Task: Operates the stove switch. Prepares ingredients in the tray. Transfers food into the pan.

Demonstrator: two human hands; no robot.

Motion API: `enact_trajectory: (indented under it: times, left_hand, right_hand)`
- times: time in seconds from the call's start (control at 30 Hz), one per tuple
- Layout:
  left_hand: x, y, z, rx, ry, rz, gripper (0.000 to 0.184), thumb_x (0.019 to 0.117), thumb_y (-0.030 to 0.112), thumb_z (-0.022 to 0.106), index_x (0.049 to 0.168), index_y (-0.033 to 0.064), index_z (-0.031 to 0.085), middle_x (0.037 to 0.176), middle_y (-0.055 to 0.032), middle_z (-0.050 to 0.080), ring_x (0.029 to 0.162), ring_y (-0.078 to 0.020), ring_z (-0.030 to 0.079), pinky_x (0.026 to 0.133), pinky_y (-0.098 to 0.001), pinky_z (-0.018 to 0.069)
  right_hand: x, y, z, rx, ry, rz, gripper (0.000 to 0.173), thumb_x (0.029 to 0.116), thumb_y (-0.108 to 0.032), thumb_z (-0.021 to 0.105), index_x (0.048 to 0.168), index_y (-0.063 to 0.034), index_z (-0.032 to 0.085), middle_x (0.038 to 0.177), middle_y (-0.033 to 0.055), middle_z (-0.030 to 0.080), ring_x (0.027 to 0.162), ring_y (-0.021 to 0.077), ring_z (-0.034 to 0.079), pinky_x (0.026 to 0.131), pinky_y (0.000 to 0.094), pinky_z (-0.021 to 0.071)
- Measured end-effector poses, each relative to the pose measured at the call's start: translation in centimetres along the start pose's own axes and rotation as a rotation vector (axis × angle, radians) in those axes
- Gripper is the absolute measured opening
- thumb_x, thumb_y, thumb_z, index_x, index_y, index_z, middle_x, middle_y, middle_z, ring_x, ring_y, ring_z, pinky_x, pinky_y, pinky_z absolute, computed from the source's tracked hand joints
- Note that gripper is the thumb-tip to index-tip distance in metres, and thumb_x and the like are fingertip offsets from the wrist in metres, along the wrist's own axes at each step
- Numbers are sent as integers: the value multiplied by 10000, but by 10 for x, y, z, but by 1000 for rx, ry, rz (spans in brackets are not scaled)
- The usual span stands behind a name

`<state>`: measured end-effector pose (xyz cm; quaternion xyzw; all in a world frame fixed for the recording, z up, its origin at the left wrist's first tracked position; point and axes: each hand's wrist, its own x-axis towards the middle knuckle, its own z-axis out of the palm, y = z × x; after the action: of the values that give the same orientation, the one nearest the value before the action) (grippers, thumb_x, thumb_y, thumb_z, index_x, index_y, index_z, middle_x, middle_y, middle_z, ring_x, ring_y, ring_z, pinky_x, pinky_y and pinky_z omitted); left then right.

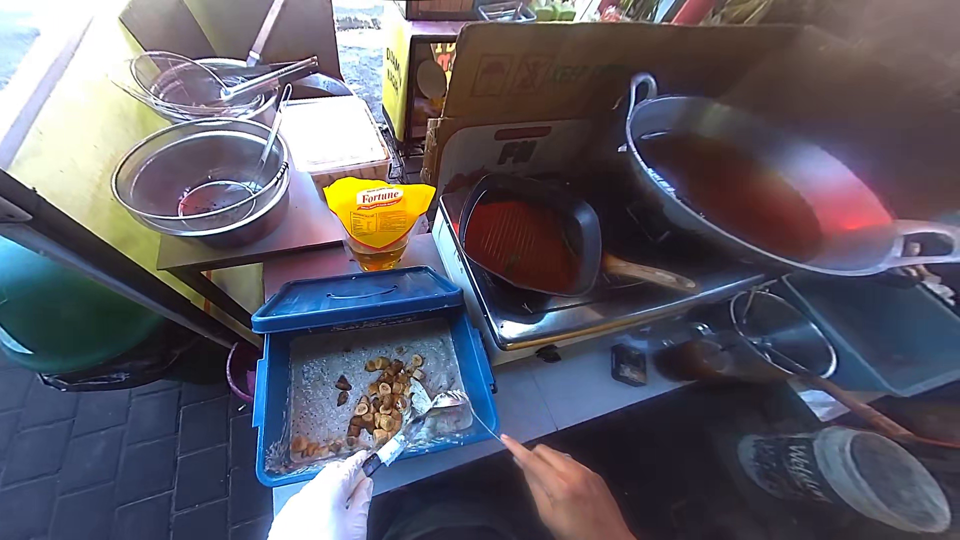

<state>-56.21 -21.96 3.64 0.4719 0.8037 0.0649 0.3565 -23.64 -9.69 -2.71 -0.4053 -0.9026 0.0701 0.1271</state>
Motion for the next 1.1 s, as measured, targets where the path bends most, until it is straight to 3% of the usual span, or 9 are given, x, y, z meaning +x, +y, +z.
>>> enact_trajectory:
  times: [0.17,0.33,0.47,0.57,0.67,0.8,0.97,1.0,1.1]
  left_hand:
    - [-14,12,-33,7,44,-55,404,1003,354,537,1352,217,689,1187,-67,741,1083,-262,709,916,-543,552]
    - [23,23,-5,168,22,-72,365,1013,372,515,1306,254,699,1159,-36,735,1065,-242,708,878,-498,571]
    - [26,34,0,283,42,-76,353,1017,366,510,1275,222,704,1140,-50,733,1051,-255,714,852,-479,581]
    - [15,36,-6,316,47,-67,349,1019,354,496,1246,190,704,1121,-69,731,1016,-274,721,815,-488,585]
    - [1,37,-12,307,53,-18,399,1038,343,435,1281,138,676,1206,-114,718,1100,-316,701,870,-531,552]
    - [-4,44,-29,251,-62,-112,431,1063,347,403,1387,177,631,1323,-117,677,1225,-306,648,1004,-526,496]
    - [-5,27,-17,235,16,-105,387,1026,356,460,1307,216,686,1221,-82,716,1113,-281,698,903,-513,555]
    - [-7,29,-21,220,-12,-121,396,1043,353,443,1338,210,664,1276,-94,698,1161,-290,679,947,-518,530]
    - [-10,29,-21,194,-2,-120,416,1048,345,418,1361,199,650,1297,-116,687,1184,-314,668,969,-524,518]
  right_hand:
    - [-10,-3,-35,2,-119,-60,361,1053,-219,500,1346,-285,699,788,29,660,670,182,662,554,343,551]
    - [22,-12,-35,-222,-128,-13,381,988,-205,499,1286,-235,734,751,29,660,583,203,661,460,374,532]
    - [88,-59,-53,-399,-633,291,460,1000,-83,481,1437,-161,603,1074,135,731,893,335,732,696,493,586]
    - [122,-82,-46,-422,-835,343,441,989,6,443,1418,-23,545,1184,197,691,991,375,716,772,508,581]
    - [131,-92,-34,-421,-873,282,418,1004,14,415,1408,30,522,1199,220,675,1011,386,710,790,506,579]
    - [129,-88,-26,-386,-724,60,486,983,23,462,1452,-65,553,1180,202,694,1015,391,702,763,515,573]
    - [128,-61,-11,-377,-547,-281,472,952,19,532,1392,-118,633,1072,185,712,949,376,714,676,479,587]
    - [130,-55,-8,-388,-526,-333,461,945,18,538,1373,-113,647,1045,178,714,918,366,717,659,468,585]
    - [139,-48,-10,-396,-664,-348,484,963,32,502,1427,-77,587,1133,206,693,978,396,704,719,503,589]
